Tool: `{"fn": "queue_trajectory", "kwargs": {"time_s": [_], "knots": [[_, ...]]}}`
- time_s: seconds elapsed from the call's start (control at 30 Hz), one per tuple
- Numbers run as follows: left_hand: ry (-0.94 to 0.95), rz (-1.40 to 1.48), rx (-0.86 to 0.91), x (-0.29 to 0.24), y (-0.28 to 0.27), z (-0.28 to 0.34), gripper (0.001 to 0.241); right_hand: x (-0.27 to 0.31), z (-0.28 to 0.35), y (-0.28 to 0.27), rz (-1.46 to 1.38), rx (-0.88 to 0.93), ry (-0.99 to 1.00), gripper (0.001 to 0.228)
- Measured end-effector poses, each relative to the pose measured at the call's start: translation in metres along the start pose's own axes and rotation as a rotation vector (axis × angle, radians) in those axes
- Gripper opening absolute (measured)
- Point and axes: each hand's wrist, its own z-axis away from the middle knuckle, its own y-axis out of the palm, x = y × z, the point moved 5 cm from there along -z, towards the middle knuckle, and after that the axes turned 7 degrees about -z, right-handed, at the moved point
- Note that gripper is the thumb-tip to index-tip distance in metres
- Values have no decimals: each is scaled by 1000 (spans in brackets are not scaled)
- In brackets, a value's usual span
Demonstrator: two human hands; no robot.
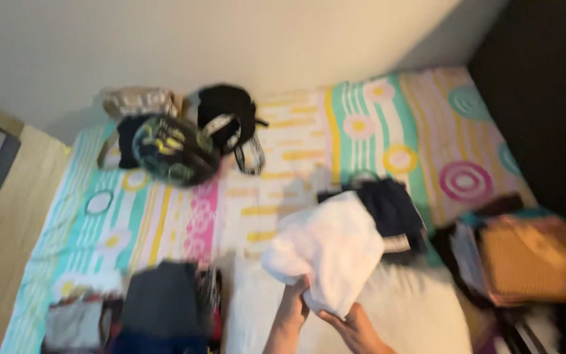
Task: The person folds various clothing items on a bed, including a black t-shirt, a mustard-colored sweater, a dark patterned garment, a light floral item, a white t-shirt, and dark shorts. They smooth and fold each item by hand, stacking them neatly on a white pillow.
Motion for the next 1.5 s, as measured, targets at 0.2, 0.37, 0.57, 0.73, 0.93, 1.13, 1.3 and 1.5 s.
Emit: {"fn": "queue_trajectory", "kwargs": {"time_s": [0.2,0.37,0.57,0.73,0.93,1.13,1.3,1.5], "knots": [[3,-337,118,-64,70,121,65,-46,130,-72,16,-70,-297,66],[308,-807,343,-140,158,203,43,137,160,-24,-983,134,-152,80],[896,-1456,681,-160,247,303,79,201,189,-9,-1170,-123,-51,72],[404,-700,786,-139,235,304,127,121,182,-37,-823,-482,115,62],[162,-684,385,-45,160,236,79,150,205,13,-229,-198,-54,51],[-275,16,306,-108,189,257,73,62,206,-69,-344,-142,-188,48],[-242,228,532,-162,187,267,75,243,246,-52,-755,-505,-34,55],[-256,441,811,-142,215,281,80,127,234,-74,99,-372,-416,74]]}}
